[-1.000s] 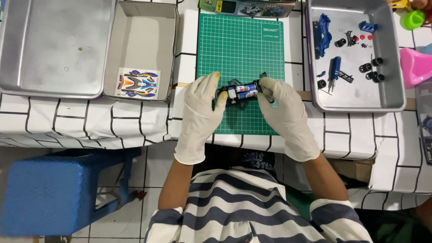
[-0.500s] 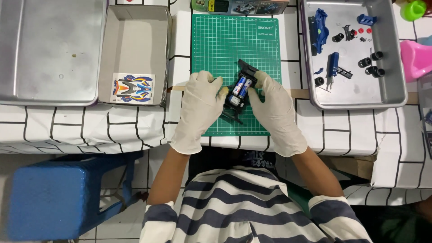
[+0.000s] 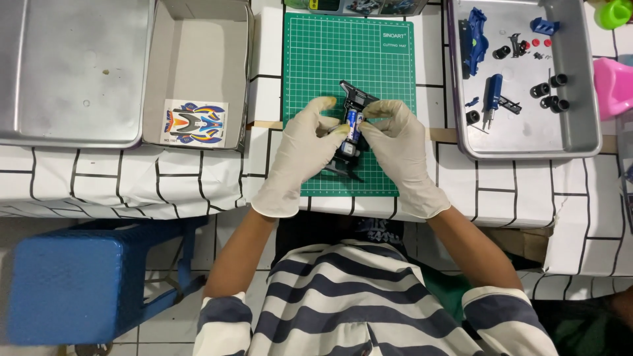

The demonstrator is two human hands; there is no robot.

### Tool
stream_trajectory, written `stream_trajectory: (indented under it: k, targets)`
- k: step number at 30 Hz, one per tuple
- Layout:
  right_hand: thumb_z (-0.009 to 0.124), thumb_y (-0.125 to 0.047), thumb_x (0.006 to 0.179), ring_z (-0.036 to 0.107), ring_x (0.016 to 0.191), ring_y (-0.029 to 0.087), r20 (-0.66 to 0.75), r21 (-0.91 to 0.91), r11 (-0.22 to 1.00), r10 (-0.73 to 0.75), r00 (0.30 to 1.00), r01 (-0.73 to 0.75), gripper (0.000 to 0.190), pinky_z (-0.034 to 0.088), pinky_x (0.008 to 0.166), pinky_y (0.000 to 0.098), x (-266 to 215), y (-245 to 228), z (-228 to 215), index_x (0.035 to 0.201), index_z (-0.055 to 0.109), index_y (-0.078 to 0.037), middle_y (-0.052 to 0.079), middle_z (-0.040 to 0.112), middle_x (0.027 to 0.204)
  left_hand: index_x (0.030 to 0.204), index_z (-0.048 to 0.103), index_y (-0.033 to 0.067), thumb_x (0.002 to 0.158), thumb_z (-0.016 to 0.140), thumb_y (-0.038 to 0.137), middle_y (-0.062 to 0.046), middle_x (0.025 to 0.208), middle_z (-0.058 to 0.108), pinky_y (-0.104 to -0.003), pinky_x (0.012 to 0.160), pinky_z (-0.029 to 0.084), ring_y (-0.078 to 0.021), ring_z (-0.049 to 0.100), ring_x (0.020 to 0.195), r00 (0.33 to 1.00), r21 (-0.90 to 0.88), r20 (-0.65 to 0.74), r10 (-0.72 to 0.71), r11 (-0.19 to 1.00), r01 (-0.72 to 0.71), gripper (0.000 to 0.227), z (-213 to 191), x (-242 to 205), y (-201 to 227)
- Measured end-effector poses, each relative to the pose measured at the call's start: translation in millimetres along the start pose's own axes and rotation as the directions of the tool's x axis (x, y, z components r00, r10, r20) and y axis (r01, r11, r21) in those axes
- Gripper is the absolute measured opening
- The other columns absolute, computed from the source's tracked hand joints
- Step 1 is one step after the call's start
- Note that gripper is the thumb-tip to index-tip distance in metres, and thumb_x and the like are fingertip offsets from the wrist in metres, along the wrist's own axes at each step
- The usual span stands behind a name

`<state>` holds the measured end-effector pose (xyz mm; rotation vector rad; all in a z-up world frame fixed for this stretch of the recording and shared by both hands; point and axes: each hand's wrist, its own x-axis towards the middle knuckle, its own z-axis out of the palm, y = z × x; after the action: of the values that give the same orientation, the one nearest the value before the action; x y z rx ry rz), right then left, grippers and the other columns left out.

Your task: The person opens a box containing a toy vehicle and removes the parts. They place the main chassis on a green cutting mat and begin attaching smaller components, including wheels and a battery pack, to the chassis by hand.

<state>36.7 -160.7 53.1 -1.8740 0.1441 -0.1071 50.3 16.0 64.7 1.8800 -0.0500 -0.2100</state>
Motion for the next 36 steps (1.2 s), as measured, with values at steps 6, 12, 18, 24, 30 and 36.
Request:
stream_trajectory:
  k: [6,12,18,24,30,36]
  targets:
    - [0.073,0.007,0.089,0.071,0.084,0.015,0.038,0.018,0.990,-0.139,0.990,0.139,0.029,0.056,0.074,0.0275,-8,2,6,0.115,0.067,-0.005,0.013,0.073,0.108,0.140,0.055,-0.0070,0.088,0.075,0.021,-0.022,0.101,0.076,-0.041,0.082,0.060,-0.0286,0.077,0.095,0.968,0.022,0.207,-0.139,0.990,0.138,0.062,-9,19,1]
    - [0.073,0.012,0.085,0.068,0.086,0.014,0.046,0.028,0.980,-0.199,0.979,0.198,0.033,0.057,0.078,0.0278,-13,-1,4,0.113,0.069,-0.004,0.012,0.075,0.109,0.134,0.056,-0.0058,0.072,0.081,0.004,-0.023,0.093,0.077,-0.037,0.080,0.061,-0.0250,0.077,0.091,0.955,-0.057,0.272,-0.121,0.988,0.141,0.067,-17,17,17]
    - [0.074,0.018,0.083,0.073,0.092,0.021,0.049,0.016,0.930,-0.367,0.929,0.367,0.034,0.059,0.081,0.0318,-18,-4,1,0.110,0.069,-0.002,0.014,0.075,0.109,0.139,0.047,-0.0058,0.081,0.074,0.002,-0.008,0.085,0.065,-0.032,0.078,0.058,-0.0133,0.067,0.081,0.948,-0.118,0.282,-0.150,0.975,0.190,0.064,-17,9,10]
    - [0.081,0.012,0.083,0.073,0.103,0.022,0.067,-0.096,0.859,-0.498,0.865,0.502,0.037,0.058,0.087,0.0304,-26,-9,3,0.113,0.072,-0.008,0.008,0.076,0.114,0.140,0.052,0.0022,0.082,0.072,0.006,-0.013,0.095,0.072,-0.035,0.076,0.062,-0.0156,0.073,0.084,0.954,-0.246,0.268,-0.132,0.948,0.200,0.061,-10,2,-7]
    - [0.083,0.011,0.082,0.074,0.105,0.031,0.062,-0.094,0.837,-0.535,0.842,0.539,0.034,0.060,0.089,0.0377,-28,-5,6,0.111,0.074,-0.005,0.014,0.074,0.117,0.152,0.037,0.0003,0.097,0.059,0.002,-0.014,0.104,0.067,-0.030,0.077,0.059,-0.0118,0.062,0.086,0.954,-0.288,0.295,0.046,0.957,0.044,0.059,-1,-2,-42]
    - [0.084,0.011,0.080,0.073,0.106,0.035,0.067,-0.127,0.808,-0.572,0.817,0.576,0.035,0.059,0.090,0.0418,-26,3,9,0.111,0.077,-0.004,0.017,0.073,0.118,0.165,0.021,0.0052,0.092,0.066,-0.005,-0.025,0.145,0.056,-0.050,0.109,0.047,-0.0197,0.054,0.124,0.903,-0.349,0.312,0.296,0.919,-0.181,0.086,0,-6,-52]
